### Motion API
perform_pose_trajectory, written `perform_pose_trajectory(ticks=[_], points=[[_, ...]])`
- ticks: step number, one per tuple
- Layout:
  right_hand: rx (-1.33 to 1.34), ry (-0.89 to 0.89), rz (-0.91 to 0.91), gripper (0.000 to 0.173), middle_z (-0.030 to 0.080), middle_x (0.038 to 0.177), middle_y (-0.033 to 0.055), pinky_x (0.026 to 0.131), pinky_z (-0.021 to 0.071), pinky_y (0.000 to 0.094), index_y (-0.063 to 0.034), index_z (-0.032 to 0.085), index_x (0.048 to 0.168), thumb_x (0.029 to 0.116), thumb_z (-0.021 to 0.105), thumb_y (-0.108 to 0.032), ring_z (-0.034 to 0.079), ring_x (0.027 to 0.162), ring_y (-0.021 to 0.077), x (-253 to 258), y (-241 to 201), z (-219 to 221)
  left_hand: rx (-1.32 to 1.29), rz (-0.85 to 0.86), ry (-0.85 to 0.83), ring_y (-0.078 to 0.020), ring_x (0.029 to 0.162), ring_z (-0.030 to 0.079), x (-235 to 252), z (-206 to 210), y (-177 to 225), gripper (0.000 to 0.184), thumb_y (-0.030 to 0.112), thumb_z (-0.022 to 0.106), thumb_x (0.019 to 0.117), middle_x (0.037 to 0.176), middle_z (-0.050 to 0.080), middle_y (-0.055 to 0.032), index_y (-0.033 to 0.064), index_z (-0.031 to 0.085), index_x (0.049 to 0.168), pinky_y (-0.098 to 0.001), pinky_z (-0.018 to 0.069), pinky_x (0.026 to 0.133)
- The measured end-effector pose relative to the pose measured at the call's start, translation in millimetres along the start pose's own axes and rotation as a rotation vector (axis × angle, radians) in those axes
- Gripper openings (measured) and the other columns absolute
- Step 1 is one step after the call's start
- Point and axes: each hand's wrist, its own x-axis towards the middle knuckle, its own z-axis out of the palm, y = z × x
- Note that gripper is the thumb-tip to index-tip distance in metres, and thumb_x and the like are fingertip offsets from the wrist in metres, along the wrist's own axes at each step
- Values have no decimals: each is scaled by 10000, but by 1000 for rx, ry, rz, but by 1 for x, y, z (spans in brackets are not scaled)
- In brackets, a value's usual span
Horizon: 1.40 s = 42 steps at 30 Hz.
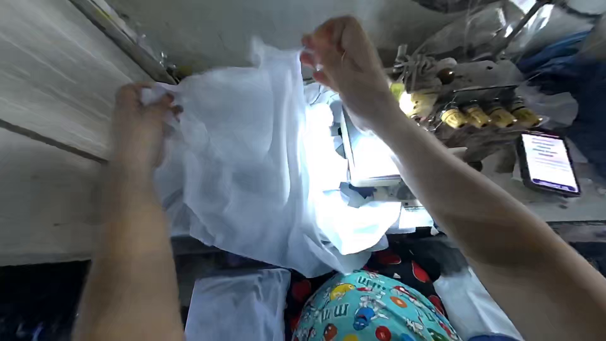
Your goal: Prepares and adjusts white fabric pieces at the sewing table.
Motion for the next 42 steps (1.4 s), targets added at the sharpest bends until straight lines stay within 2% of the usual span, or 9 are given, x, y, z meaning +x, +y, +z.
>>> perform_pose_trajectory(ticks=[3, 7, 13, 18, 24, 28, 31, 37, 42], points=[[-275, -187, 87, 352, 606, 1338, 167, 938, 556, 308, 37, 521, 1359, 1052, 528, -134, 644, 1152, 156, -51, 26, 10, 323, 201, -163, -582, 1416, 344, -41, 46, -28, 617, 35, 660, 957, 1545, 334, -391, -99, 395, 1498, -714, 305, 1121], [-309, -319, 170, 224, 694, 1058, 133, 781, 588, 309, 23, 639, 1180, 1008, 575, -105, 691, 908, 156, -141, 80, 8, 249, 477, -231, -301, 1004, 707, -136, 94, -52, 222, 153, 618, 1003, 1102, 721, -163, 13, 720, 1141, -490, 580, 872], [-368, -210, 70, 346, 662, 957, 169, 747, 540, 273, 50, 625, 1048, 948, 705, -272, 642, 832, 177, -213, 115, 39, -76, 328, -29, -80, 850, 692, -210, 144, -86, 206, 168, 633, 982, 913, 733, -99, -11, 733, 994, -196, 561, 780], [-603, -253, -36, 350, 702, 1030, 184, 785, 570, 450, 2, 673, 1056, 873, 753, -286, 696, 919, 315, -205, 121, 64, 88, 146, -61, -291, 1002, 670, -221, 160, -94, 289, 215, 692, 911, 1075, 699, -182, -12, 699, 1089, -432, 551, 848], [-414, -236, 180, 195, 672, 852, 82, 641, 543, 328, -13, 672, 1091, 996, 551, -132, 623, 693, 148, -196, 117, 45, -280, 90, -264, -1, 800, 644, -210, 135, -89, 179, 119, 594, 994, 888, 670, -42, -55, 631, 1011, -176, 549, 759], [-48, -152, 425, 172, 612, 756, -39, 520, 436, 118, -19, 671, 1040, 1004, 589, -167, 492, 549, -49, -196, 96, 27, -326, 141, -351, 69, 688, 575, -207, 117, -63, 128, 126, 581, 993, 811, 627, 43, -1, 601, 998, -109, 498, 637], [345, -73, 677, 50, 681, 762, -62, 421, 469, 128, -103, 623, 1010, 1022, 575, -108, 560, 477, -22, -191, 71, 15, -265, 310, -363, 69, 628, 511, -203, 116, -39, 138, 92, 552, 978, 741, 592, 20, -19, 605, 1042, -81, 433, 593], [430, 42, 480, 129, 744, 935, -45, 796, 622, 257, -130, 637, 1058, 1037, 522, -75, 731, 846, 64, -191, 55, 13, -300, 451, -410, -1, 607, 561, -185, 144, 16, 126, 59, 554, 980, 736, 612, -16, -17, 617, 1058, -136, 487, 572], [355, 66, 391, 168, 736, 927, -44, 797, 599, 218, -78, 660, 1118, 962, 637, -21, 700, 833, 26, -195, 61, 7, -159, 580, -402, -115, 927, 667, -174, 159, 33, 211, 104, 565, 1022, 1010, 692, -69, 4, 645, 1190, -258, 557, 863]])
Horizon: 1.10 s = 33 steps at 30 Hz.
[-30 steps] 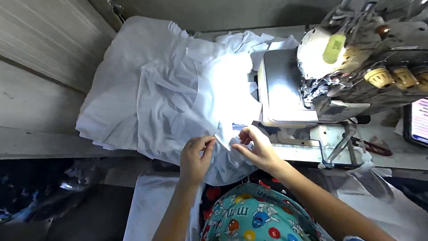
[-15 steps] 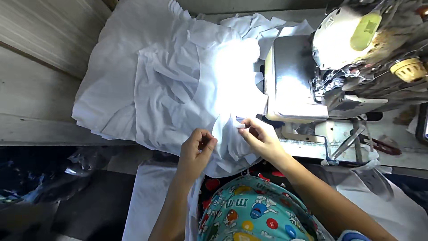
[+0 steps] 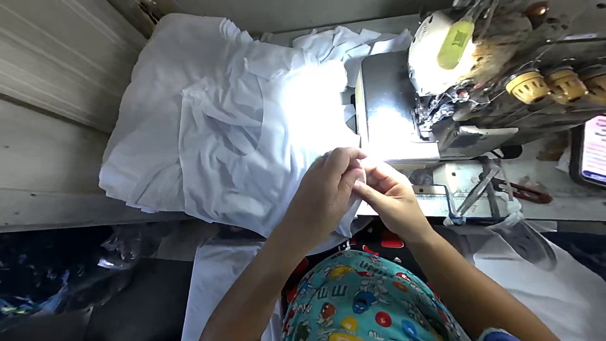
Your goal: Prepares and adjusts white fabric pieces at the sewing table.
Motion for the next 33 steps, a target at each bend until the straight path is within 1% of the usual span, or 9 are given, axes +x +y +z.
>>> perform_pose_trajectory(ticks=[2, 4, 7, 9, 20, 24, 26, 29, 33], points=[[-37, 12, 17, 129, 733, 882, -35, 775, 600, 219, -59, 659, 1065, 956, 624, 1, 700, 801, 28, -1, -2, -3, 143, 33, -55, -246, 1099, 630, 3, -4, -6, 301, 203, 601, 1008, 1150, 684, -115, 27, 667, 1244, -425, 496, 962], [-41, 5, 20, 130, 729, 877, -33, 767, 600, 216, -50, 653, 1060, 958, 600, 10, 697, 797, 28, -2, -2, -3, 213, -1, -127, -276, 1101, 631, 6, -11, -14, 353, 367, 635, 975, 1098, 711, -74, 87, 722, 1173, -522, 464, 950], [-36, -3, 3, 113, 709, 857, -61, 723, 574, 180, -70, 647, 1033, 950, 611, -2, 670, 764, -3, -2, -1, 1, 202, -30, -170, -145, 844, 628, 13, -21, -18, 222, 382, 723, 894, 801, 665, 41, 161, 741, 883, -448, 442, 841], [-22, -28, 22, 105, 707, 865, -64, 715, 573, 174, -73, 629, 1048, 959, 614, -18, 671, 764, -6, -3, 0, 3, 207, -16, -184, -113, 800, 614, 17, -26, -15, 207, 365, 722, 900, 768, 652, 60, 167, 729, 840, -409, 430, 797], [-262, -267, 175, 279, 677, 1043, 47, 843, 547, 192, 55, 555, 1201, 947, 454, -2, 652, 938, 0, -23, 19, -7, 366, 60, -43, -232, 937, 628, 4, -45, -18, 225, 259, 605, 1005, 899, 722, -24, 108, 765, 962, -441, 436, 825], [-290, -238, 158, 278, 685, 1110, 84, 875, 555, 188, 74, 579, 1222, 979, 476, -12, 665, 972, 13, -30, 21, -10, 367, -47, 45, -123, 874, 641, -8, -51, -12, 249, 261, 584, 1026, 903, 708, -32, 81, 754, 994, -281, 490, 816], [-317, -222, 109, 271, 688, 1097, 90, 877, 546, 171, 86, 614, 1202, 980, 490, -10, 658, 965, 5, -31, 22, -11, 259, -118, 89, -18, 797, 589, -12, -47, -15, 214, 223, 601, 1022, 882, 653, -12, 53, 730, 1011, -150, 466, 728], [-332, -233, -7, 241, 704, 1046, 74, 854, 550, 161, 73, 654, 1165, 983, 518, -7, 659, 935, -1, -29, 4, -11, -4, -156, 144, 42, 711, 583, 0, -42, -17, 157, 144, 583, 1031, 884, 621, 11, 12, 667, 1042, -98, 501, 641], [-195, -258, -192, 200, 709, 1072, 18, 872, 567, 168, 37, 633, 1190, 1018, 558, -34, 663, 968, -13, -31, -52, -16, -181, 163, 334, 76, 854, 579, 39, -25, -1, 153, 184, 520, 1077, 958, 591, 93, 72, 621, 1053, -113, 503, 775]])
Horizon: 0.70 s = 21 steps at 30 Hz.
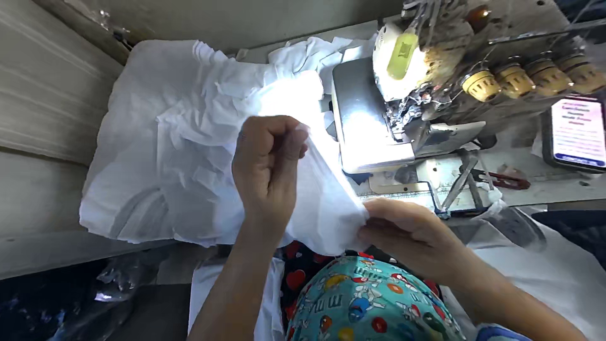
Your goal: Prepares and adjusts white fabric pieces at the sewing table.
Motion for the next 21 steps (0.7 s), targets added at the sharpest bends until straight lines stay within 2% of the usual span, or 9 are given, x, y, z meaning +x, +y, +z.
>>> perform_pose_trajectory(ticks=[2, 4, 6, 7, 9, 11, 15, 18, 21], points=[[56, 7, -15, 191, 708, 1094, -52, 871, 560, 151, -45, 643, 1203, 1026, 577, -72, 656, 976, -40, -6, -11, -17, -30, 170, 56, 94, 901, 556, 15, 25, 0, 187, 258, 507, 1083, 979, 595, 116, 116, 624, 1049, -99, 468, 803], [120, 33, 69, 191, 707, 1094, -98, 857, 563, 157, -106, 642, 1203, 1018, 598, -93, 660, 965, -37, -19, -2, -33, -56, 219, 14, 32, 858, 572, 20, 54, -12, 218, 227, 533, 1070, 941, 624, 24, 52, 646, 1006, -141, 478, 780], [153, 153, 224, 222, 702, 1074, -84, 833, 586, 201, -114, 579, 1162, 960, 642, -49, 682, 935, 2, -36, 14, -42, -64, 135, -116, -73, 830, 607, 13, 82, -30, 162, 81, 597, 1010, 906, 635, -101, -46, 670, 939, -192, 509, 777], [147, 231, 291, 269, 683, 1073, -70, 820, 598, 221, -109, 528, 1145, 927, 667, -35, 689, 915, 19, -44, 22, -43, -61, 83, -181, -89, 827, 628, 7, 92, -38, 136, 35, 614, 983, 900, 662, -122, -57, 688, 915, -198, 519, 781], [124, 379, 359, 381, 654, 1080, -55, 766, 605, 226, -111, 468, 1125, 858, 725, -20, 683, 845, 22, -54, 36, -43, -77, 31, -268, -90, 843, 616, -1, 103, -46, 120, 5, 628, 965, 879, 666, -110, -55, 704, 893, -200, 495, 798], [125, 423, 357, 417, 656, 1111, -32, 749, 607, 220, -113, 455, 1096, 830, 759, -12, 685, 829, 25, -60, 44, -42, -85, -12, -301, -69, 845, 610, -2, 102, -48, 119, 11, 632, 966, 865, 654, -81, -39, 704, 887, -187, 495, 797], [66, 326, 375, 312, 674, 997, -56, 732, 585, 179, -74, 563, 1083, 844, 762, -44, 664, 794, -2, -59, 51, -43, -57, -57, -333, -40, 861, 629, 4, 91, -42, 116, 16, 621, 976, 906, 677, -86, -49, 703, 925, -165, 511, 817], [20, 296, 355, 259, 702, 1042, -23, 764, 594, 181, -19, 637, 1112, 882, 744, -70, 685, 844, 6, -60, 54, -49, -22, -48, -351, -9, 789, 617, 8, 84, -35, 121, 40, 634, 981, 883, 669, -70, -39, 700, 918, -136, 514, 748], [-85, 310, 289, 88, 700, 1003, -46, 774, 574, 159, -75, 723, 970, 900, 732, -128, 659, 875, -19, -70, 50, -55, 20, 4, -328, -10, 773, 630, 7, 84, -28, 150, 59, 634, 984, 871, 699, -93, -61, 717, 948, -139, 517, 748]])
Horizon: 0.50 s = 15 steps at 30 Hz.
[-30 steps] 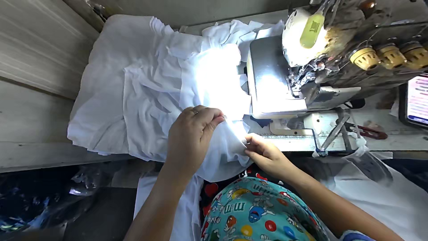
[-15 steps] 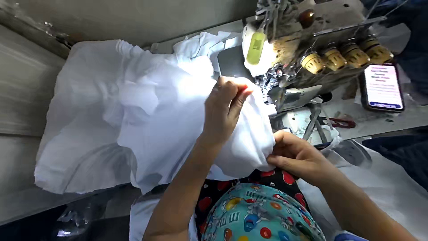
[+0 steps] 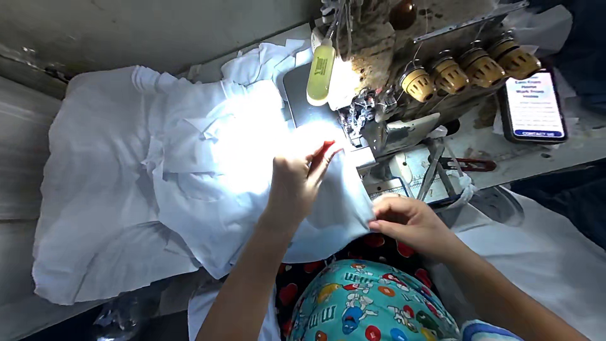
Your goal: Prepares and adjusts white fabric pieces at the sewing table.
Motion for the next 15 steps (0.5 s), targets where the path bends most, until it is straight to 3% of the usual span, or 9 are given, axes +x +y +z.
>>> perform_pose_trajectory(ticks=[3, 5, 7, 9, 10, 13, 15], points=[[28, 37, -13, 34, 705, 939, -102, 719, 563, 131, -154, 727, 936, 905, 742, -153, 650, 810, -50, -12, -6, -6, 53, 52, 45, -25, 773, 643, 1, 12, 7, 201, 89, 611, 1005, 842, 711, -97, -54, 741, 953, -151, 516, 757], [49, 96, 49, 91, 711, 877, -109, 676, 572, 146, -151, 695, 962, 894, 744, -117, 659, 738, -37, -18, -7, -6, 85, 96, 61, -100, 871, 672, 0, 28, 0, 177, 78, 615, 1002, 903, 718, -123, -41, 741, 965, -223, 526, 853], [-31, 155, 151, 234, 691, 810, -128, 629, 549, 138, -116, 606, 1067, 869, 731, -101, 642, 679, -46, -17, -6, -5, 106, 101, 57, -163, 974, 690, -2, 42, -9, 137, 49, 644, 977, 975, 732, -140, -35, 748, 1007, -285, 520, 945], [-106, 156, 186, 376, 663, 774, -141, 613, 511, 115, -42, 582, 1208, 868, 717, -122, 598, 651, -72, -15, -2, -3, 150, 94, 71, -170, 962, 696, -3, 50, -11, 131, 48, 666, 960, 974, 741, -135, -25, 759, 1015, -294, 523, 924], [-116, 141, 177, 388, 659, 780, -140, 618, 500, 104, -17, 597, 1224, 871, 712, -129, 584, 658, -83, -14, 0, -2, 163, 89, 86, -155, 940, 700, -5, 52, -12, 127, 56, 683, 950, 970, 744, -128, -17, 763, 1016, -280, 534, 903], [-119, 100, 136, 157, 665, 801, -102, 627, 479, 82, -53, 717, 991, 880, 707, -163, 570, 693, -102, -16, 6, 2, 206, 95, 109, -148, 867, 674, -13, 53, -13, 127, 85, 714, 932, 962, 733, -122, 3, 757, 1019, -274, 534, 822], [-146, 80, 114, 130, 645, 785, -83, 642, 467, 83, -88, 726, 875, 889, 701, -214, 563, 717, -92, -18, 10, 4, 259, 70, 14, -185, 949, 676, -21, 50, -7, 151, 78, 658, 963, 1017, 731, -117, 27, 763, 1060, -316, 519, 866]])
